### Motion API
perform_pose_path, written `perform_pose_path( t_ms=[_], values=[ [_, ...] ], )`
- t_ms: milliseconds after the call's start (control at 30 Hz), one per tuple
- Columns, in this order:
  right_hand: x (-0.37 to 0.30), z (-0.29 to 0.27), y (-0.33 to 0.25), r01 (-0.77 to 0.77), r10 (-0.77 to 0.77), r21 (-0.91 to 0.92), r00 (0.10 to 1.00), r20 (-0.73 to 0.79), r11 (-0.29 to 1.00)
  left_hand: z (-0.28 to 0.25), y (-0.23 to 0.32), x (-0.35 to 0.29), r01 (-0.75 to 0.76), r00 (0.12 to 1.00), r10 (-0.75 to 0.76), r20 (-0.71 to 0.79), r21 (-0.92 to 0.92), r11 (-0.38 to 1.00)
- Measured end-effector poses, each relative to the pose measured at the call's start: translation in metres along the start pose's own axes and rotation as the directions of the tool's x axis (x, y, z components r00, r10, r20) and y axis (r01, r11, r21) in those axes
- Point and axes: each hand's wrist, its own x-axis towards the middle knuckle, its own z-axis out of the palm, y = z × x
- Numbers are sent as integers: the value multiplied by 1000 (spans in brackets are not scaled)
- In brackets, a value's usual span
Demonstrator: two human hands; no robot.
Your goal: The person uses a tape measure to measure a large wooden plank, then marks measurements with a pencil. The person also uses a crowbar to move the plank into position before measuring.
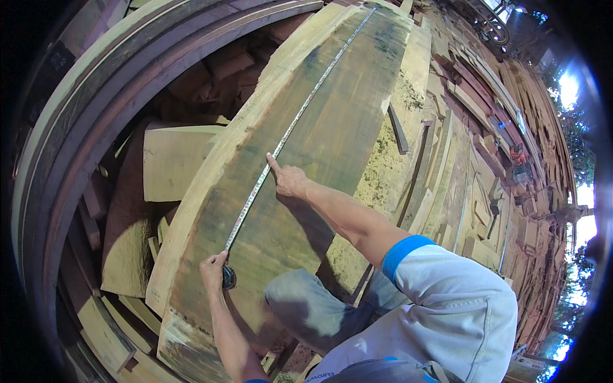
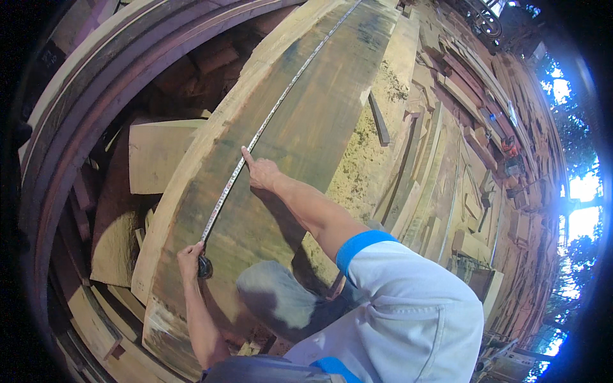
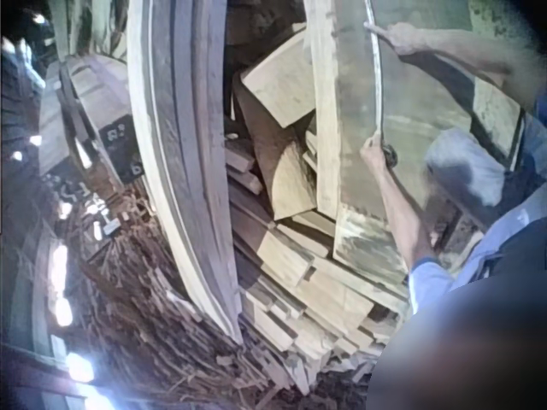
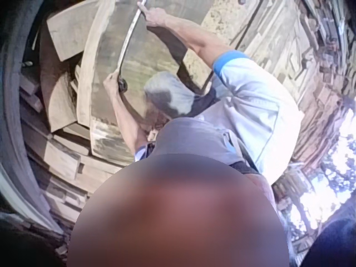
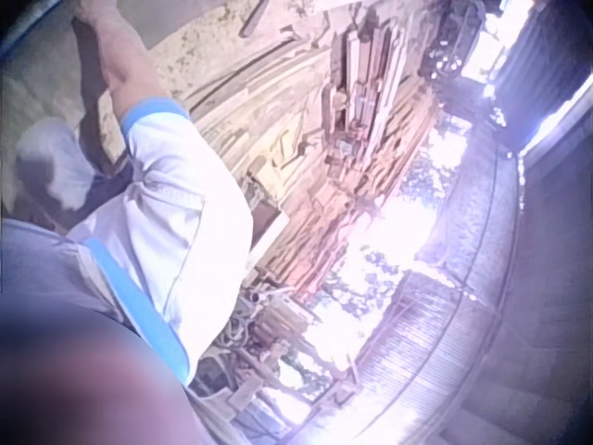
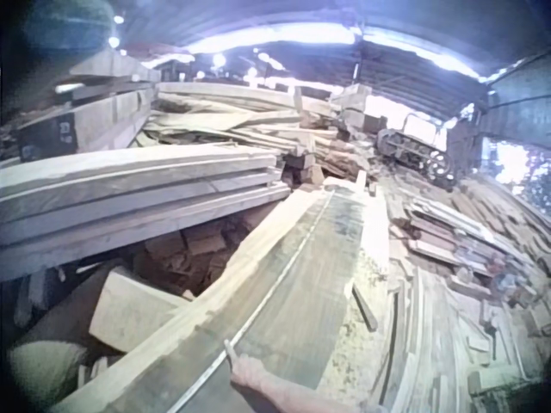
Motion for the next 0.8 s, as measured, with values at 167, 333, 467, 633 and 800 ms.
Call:
perform_pose_path(
  t_ms=[167, 333, 467, 633, 800],
  values=[
    [3, -5, -4, -14, 14, -14, 999, 45, 1000, -4, 4, 9, 1, 1000, 0, -5, 86, 996],
    [3, -7, -9, -40, 44, -61, 997, 66, 997, -3, 8, 16, -34, 999, 34, -2, 138, 990],
    [3, -10, -13, -63, 69, -69, 994, 84, 996, -1, 6, 14, -37, 999, 37, -1, 120, 992],
    [6, -14, -16, -7, 17, -146, 998, 68, 989, 0, 11, 10, 30, 999, -28, -20, 156, 987],
    [-1, -6, -8, 45, -44, -189, 999, 8, 981, -1, 18, 6, 65, 997, -58, -44, 191, 979]
  ],
)
